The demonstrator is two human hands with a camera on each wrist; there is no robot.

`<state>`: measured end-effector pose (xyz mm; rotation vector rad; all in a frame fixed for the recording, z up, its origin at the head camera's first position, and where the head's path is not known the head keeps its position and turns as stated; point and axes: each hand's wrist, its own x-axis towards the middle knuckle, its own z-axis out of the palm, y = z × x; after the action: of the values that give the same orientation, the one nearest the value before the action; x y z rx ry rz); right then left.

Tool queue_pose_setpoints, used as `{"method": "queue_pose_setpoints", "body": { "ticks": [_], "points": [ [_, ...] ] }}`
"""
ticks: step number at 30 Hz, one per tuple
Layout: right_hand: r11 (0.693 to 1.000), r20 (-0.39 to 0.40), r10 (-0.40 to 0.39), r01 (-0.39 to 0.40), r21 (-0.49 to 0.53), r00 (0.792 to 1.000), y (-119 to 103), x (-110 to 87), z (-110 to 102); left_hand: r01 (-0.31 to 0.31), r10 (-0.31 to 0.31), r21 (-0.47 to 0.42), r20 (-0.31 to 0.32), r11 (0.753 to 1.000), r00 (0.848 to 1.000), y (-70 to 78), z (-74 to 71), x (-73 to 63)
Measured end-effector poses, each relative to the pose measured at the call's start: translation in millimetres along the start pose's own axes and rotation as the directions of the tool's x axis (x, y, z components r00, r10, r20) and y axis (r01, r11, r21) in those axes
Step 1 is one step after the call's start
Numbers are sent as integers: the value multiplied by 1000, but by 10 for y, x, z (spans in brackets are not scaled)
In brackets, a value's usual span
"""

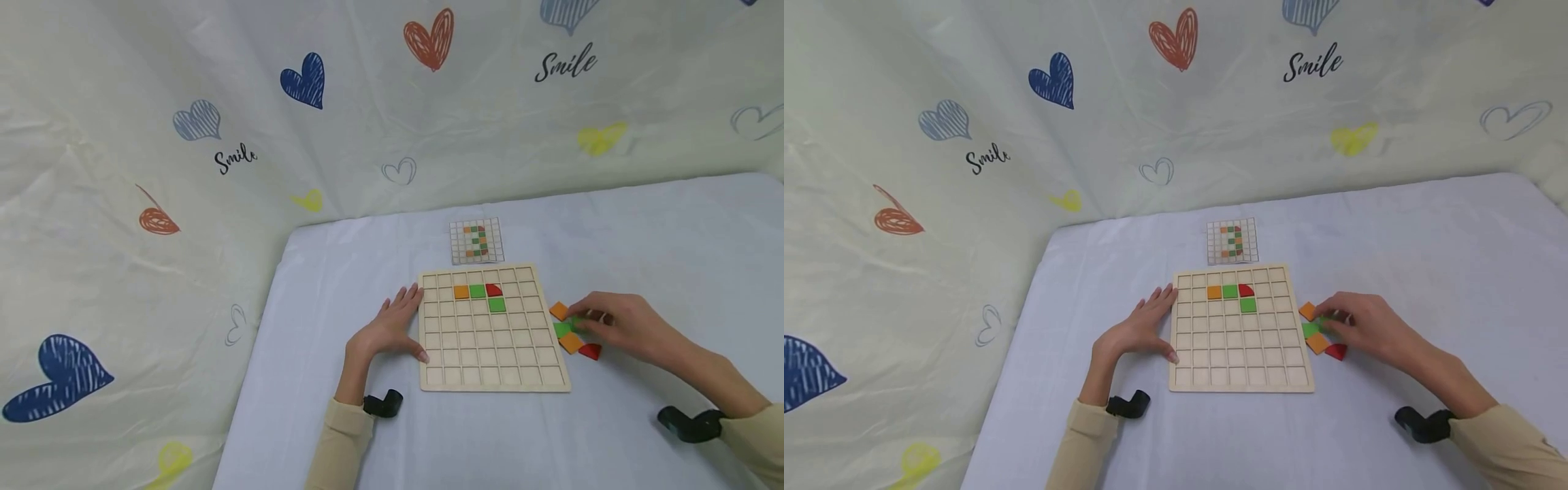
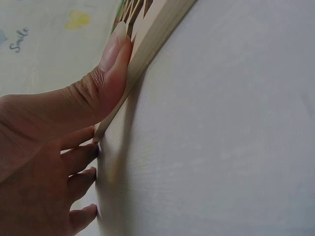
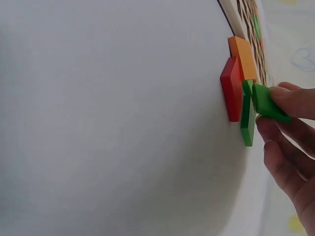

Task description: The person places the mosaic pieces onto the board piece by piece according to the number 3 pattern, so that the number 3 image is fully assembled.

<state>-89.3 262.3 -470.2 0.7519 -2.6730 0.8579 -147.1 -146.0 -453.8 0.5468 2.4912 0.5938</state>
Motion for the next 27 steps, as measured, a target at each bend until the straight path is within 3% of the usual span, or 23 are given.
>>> {"method": "queue_pose_setpoints", "body": {
  "ticks": [4,11,19,27],
  "points": [
    [999,-9,3,-3,41,1000,-35,39,6,0,0,6,1,1000,1000,6,-7,3],
    [986,121,140,-149,73,983,-125,105,7,0,0,5,3,1000,1000,9,5,7],
    [991,114,92,-102,82,989,-176,142,31,-2,2,28,5,1000,1000,7,29,34],
    [987,153,107,-124,105,982,-244,230,91,4,-4,35,-2,999,1000,17,-5,2]
  ]
}}
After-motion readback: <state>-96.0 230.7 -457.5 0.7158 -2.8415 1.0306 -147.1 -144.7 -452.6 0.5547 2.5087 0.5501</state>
